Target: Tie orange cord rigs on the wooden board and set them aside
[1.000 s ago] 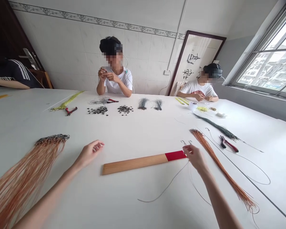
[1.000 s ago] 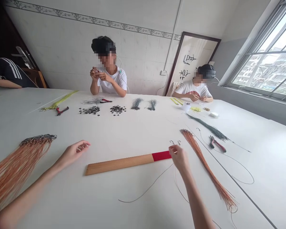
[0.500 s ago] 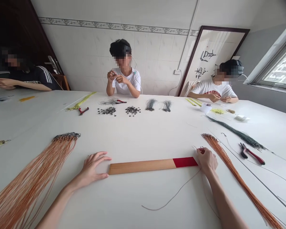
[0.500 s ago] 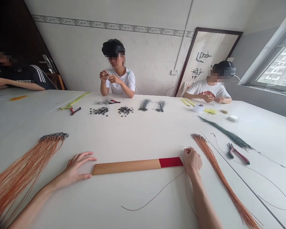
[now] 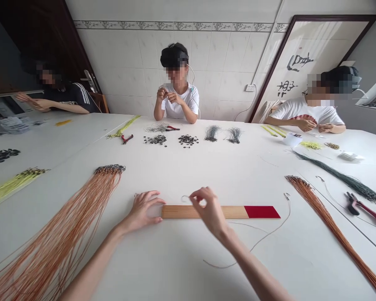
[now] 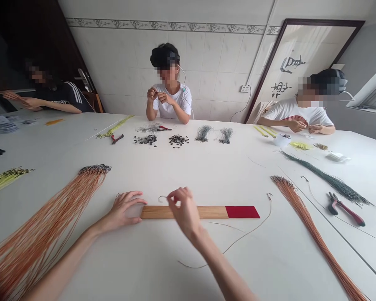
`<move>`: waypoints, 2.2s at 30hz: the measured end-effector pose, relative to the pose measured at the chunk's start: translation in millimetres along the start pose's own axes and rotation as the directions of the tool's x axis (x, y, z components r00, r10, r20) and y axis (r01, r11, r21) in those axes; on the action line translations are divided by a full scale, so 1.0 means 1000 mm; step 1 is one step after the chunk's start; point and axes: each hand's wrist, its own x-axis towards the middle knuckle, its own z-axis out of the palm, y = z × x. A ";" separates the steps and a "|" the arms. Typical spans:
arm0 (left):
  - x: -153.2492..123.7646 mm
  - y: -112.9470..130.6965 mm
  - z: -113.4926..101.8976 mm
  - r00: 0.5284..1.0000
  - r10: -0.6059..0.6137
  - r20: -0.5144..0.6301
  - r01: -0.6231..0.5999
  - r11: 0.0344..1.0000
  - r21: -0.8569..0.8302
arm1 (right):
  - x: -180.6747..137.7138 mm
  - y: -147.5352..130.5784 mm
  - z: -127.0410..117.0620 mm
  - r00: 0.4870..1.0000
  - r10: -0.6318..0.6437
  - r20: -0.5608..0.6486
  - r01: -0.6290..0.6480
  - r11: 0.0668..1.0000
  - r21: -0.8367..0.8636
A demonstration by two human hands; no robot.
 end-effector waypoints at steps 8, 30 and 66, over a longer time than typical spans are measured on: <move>0.001 0.007 0.014 0.992 0.038 -0.124 -0.053 0.991 -0.122 | -0.008 -0.003 0.068 0.992 -0.052 0.111 0.062 0.995 -0.082; -0.001 0.017 0.017 0.995 -0.040 -0.088 0.007 0.940 -0.341 | -0.018 0.005 0.064 0.994 -0.080 0.074 0.090 0.987 -0.135; -0.001 0.017 0.017 0.994 0.052 -0.094 -0.089 0.883 -0.460 | -0.015 0.002 0.065 0.991 0.066 0.114 -0.055 0.994 -0.098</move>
